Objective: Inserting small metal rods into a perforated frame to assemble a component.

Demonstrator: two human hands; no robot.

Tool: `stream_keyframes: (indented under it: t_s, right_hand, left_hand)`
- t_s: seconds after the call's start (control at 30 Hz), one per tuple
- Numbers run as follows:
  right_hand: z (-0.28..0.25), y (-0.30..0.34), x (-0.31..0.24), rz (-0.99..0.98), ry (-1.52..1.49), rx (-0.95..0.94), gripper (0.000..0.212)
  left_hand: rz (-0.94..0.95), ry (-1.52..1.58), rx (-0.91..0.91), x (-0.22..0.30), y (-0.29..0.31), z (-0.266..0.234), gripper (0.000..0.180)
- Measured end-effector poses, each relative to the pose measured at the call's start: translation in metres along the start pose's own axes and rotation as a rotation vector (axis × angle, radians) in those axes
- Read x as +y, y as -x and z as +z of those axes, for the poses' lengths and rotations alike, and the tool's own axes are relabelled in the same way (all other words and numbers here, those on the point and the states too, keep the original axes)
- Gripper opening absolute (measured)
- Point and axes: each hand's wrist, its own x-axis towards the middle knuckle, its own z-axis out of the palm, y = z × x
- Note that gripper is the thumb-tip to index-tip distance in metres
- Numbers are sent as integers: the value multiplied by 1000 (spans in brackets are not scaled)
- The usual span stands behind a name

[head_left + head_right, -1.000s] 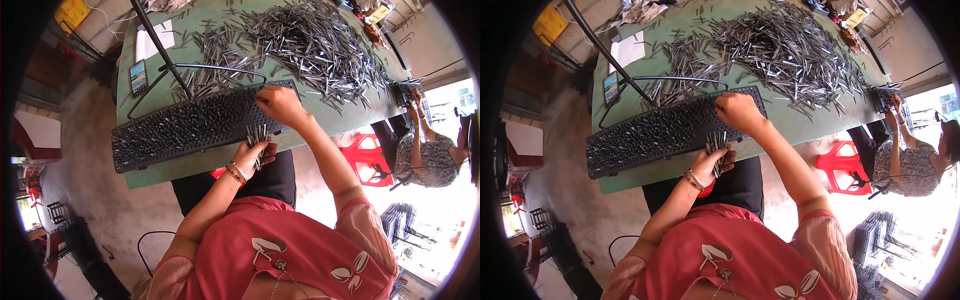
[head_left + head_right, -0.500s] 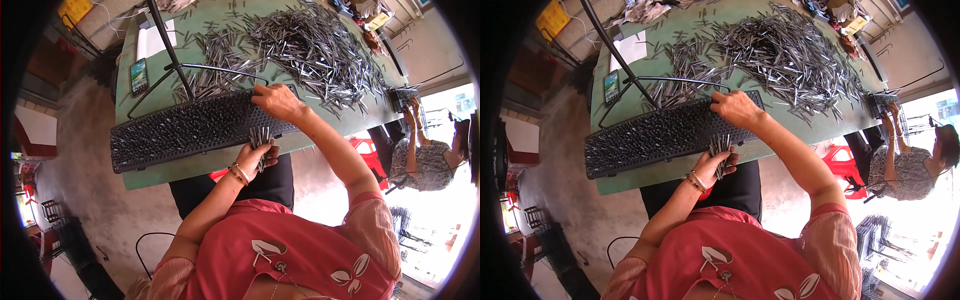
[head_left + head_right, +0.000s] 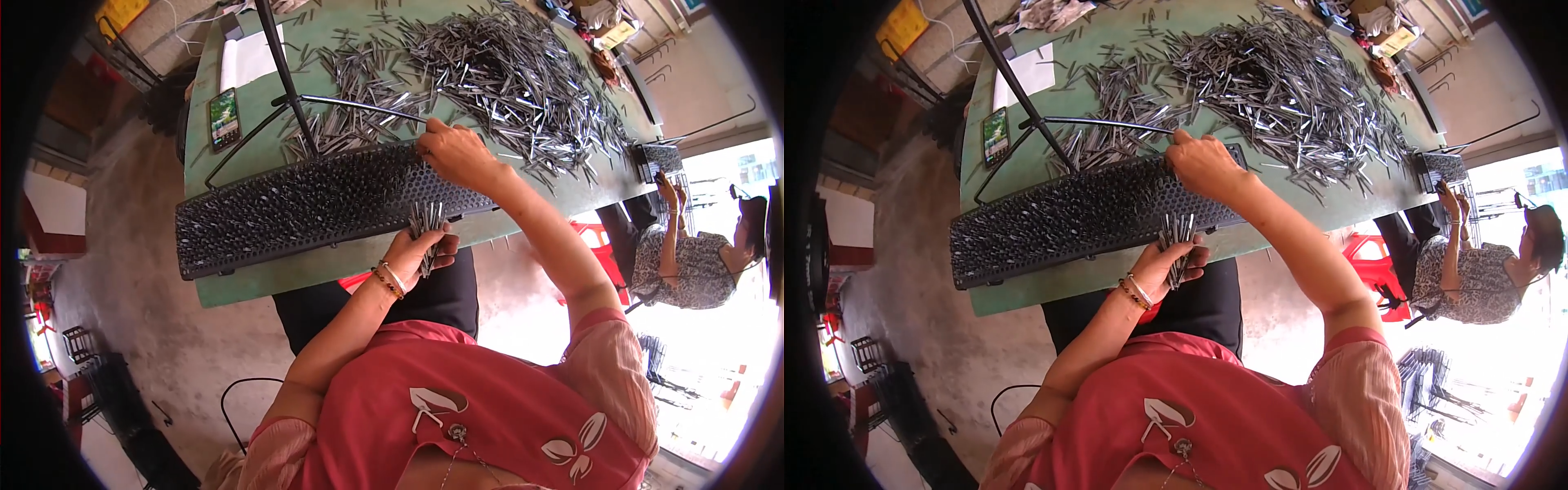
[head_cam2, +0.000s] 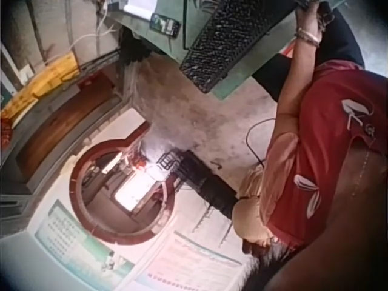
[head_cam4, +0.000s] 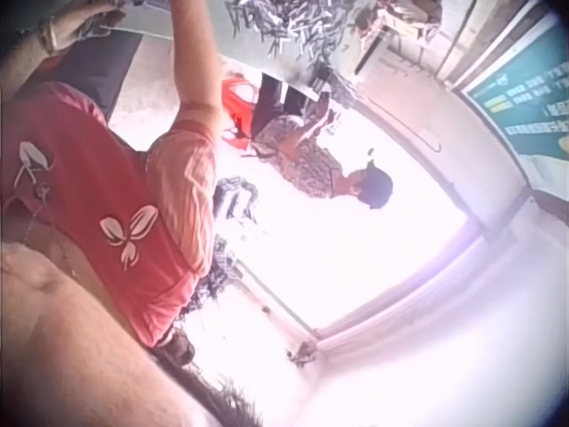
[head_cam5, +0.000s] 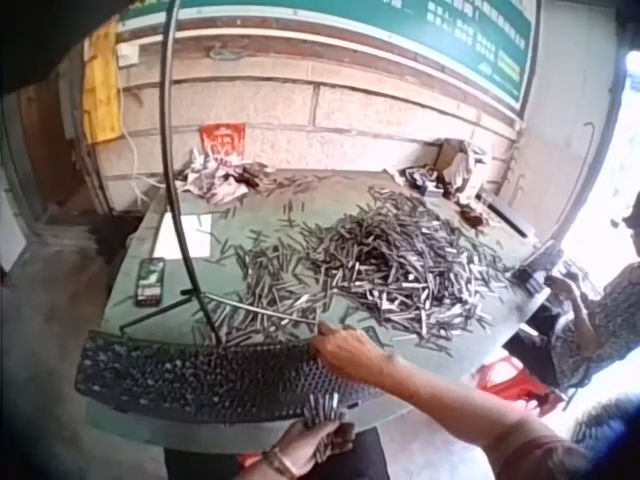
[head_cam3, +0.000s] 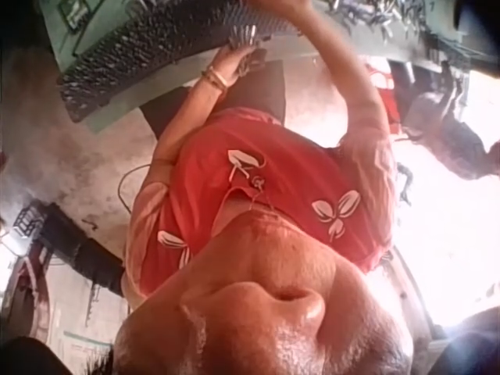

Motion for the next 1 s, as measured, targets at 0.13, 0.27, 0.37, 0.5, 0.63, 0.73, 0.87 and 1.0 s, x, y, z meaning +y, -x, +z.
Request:
stream_keyframes:
  t_s: [0.13,0.27,0.37,0.5,0.63,0.73,0.87,1.0]
  right_hand:
    - [2,0,3,59,57,-23,7]
    - [-3,1,6,57,-50,38,8]
    - [0,9,1,126,-61,53,8]
    - [23,22,1,117,-37,71,8]
    - [24,28,-3,91,-228,213,10]
    - [17,40,-3,120,-447,370,13]
    - [13,66,-10,347,-756,72,22]
    - [16,76,-14,428,-1093,-8,23]
  left_hand:
    - [-8,-7,18,2,2,2,25]
    - [-6,-6,28,2,3,6,20]
    - [-23,-3,50,1,5,7,20]
    - [-50,-1,76,-1,5,7,25]
    - [-22,-66,113,0,4,6,25]
    - [3,-82,131,-2,3,4,23]
    - [92,-77,83,-3,6,10,23]
    - [165,-94,53,-2,4,16,25]
